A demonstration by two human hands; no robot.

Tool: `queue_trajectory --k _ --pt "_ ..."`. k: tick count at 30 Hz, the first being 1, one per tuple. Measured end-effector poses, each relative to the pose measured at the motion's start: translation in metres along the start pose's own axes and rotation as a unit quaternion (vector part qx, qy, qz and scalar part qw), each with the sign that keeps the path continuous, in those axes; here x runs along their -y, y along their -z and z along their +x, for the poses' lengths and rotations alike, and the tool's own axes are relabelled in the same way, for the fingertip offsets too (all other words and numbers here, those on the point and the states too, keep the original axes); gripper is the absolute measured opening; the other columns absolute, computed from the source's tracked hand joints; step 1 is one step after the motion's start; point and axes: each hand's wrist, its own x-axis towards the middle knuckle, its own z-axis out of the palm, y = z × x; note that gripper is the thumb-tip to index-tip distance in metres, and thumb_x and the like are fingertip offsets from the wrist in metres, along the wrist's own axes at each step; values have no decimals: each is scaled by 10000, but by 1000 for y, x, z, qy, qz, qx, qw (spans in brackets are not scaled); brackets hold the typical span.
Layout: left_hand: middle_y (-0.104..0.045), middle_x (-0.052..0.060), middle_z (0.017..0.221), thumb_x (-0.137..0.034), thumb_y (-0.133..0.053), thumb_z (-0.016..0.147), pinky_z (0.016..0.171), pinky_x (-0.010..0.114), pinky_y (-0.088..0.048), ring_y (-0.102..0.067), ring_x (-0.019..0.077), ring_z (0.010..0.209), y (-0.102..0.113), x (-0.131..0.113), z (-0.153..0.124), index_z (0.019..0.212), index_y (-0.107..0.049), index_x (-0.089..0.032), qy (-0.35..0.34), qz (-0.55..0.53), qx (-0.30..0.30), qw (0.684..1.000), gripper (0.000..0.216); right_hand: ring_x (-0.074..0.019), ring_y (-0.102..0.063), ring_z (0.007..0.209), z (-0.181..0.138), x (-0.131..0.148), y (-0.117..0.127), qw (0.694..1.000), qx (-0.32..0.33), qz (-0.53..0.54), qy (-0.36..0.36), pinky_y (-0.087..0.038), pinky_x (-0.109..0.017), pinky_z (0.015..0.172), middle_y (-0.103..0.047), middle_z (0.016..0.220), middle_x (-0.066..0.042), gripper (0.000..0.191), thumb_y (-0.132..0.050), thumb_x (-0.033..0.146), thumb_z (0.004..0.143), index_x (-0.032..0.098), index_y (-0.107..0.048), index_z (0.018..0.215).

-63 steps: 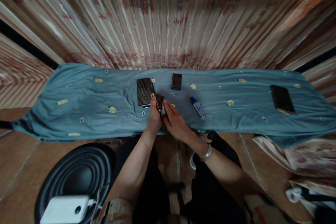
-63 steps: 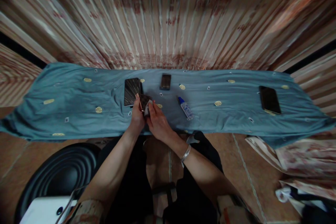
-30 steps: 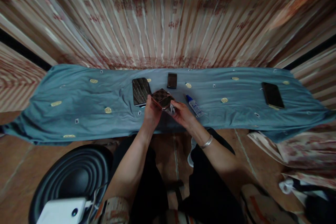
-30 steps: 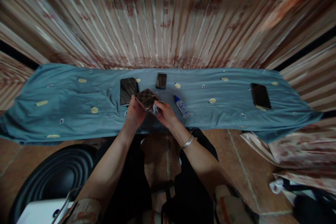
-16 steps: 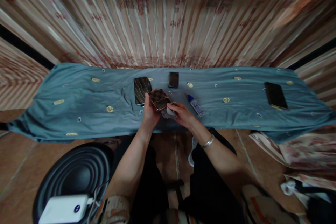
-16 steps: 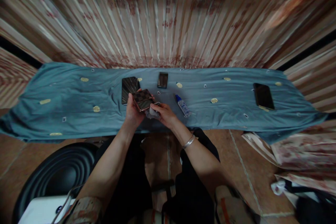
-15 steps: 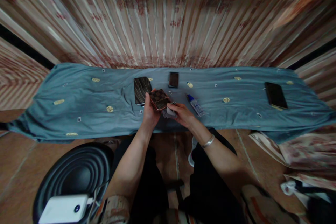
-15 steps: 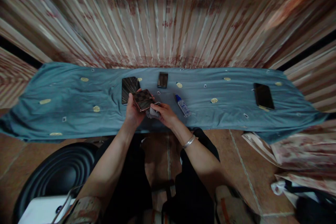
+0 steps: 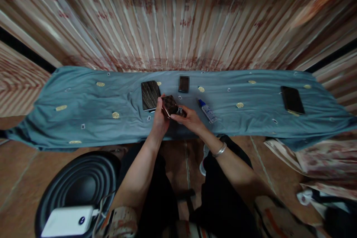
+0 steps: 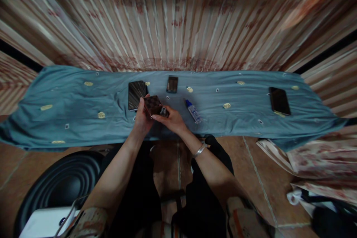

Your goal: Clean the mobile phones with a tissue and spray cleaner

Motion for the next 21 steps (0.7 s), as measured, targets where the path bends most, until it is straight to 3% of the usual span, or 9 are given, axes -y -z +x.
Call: queue_trajectory --k 3,5,8,15,21 --pt "-762 79 976 -518 -451 1008 969 328 -561 -731 212 1018 4 -2 2 1111 -705 -166 22 4 2 1000 447 -183 -675 859 3 0 9 998 42 20 31 -529 -305 824 -755 949 12 589 -848 523 628 226 -738 1125" --pt "-758 106 933 -586 -417 994 917 348 -584 -738 229 948 7 -3 3 1056 -721 -149 43 8 7 999 536 -171 -657 787 5 0 17 998 59 14 35 -523 -290 752 -740 884 13 531 -821 515 665 212 -751 1096" --pt "-751 109 852 -615 -351 996 856 363 -603 -737 234 854 10 -4 4 1081 -719 -154 72 10 -2 997 596 -171 -635 720 5 2 26 998 29 -37 48 -507 -291 690 -717 811 6 498 -773 535 732 185 -759 1086" --pt "-757 78 804 -566 -268 1029 828 323 -606 -744 211 820 3 -1 0 1192 -668 -168 100 -12 -17 995 587 -280 -683 1161 1 2 22 970 -37 -176 161 -519 -426 1031 -740 1248 -53 569 -835 467 747 263 -694 1259" --pt "-741 60 769 -550 -243 1046 617 245 -554 -693 166 651 -3 -2 -4 1132 -679 -134 117 -9 -38 992 608 -271 -677 1218 1 0 22 956 -30 -202 213 -513 -426 1084 -732 1284 -60 467 -808 415 814 259 -707 1243"
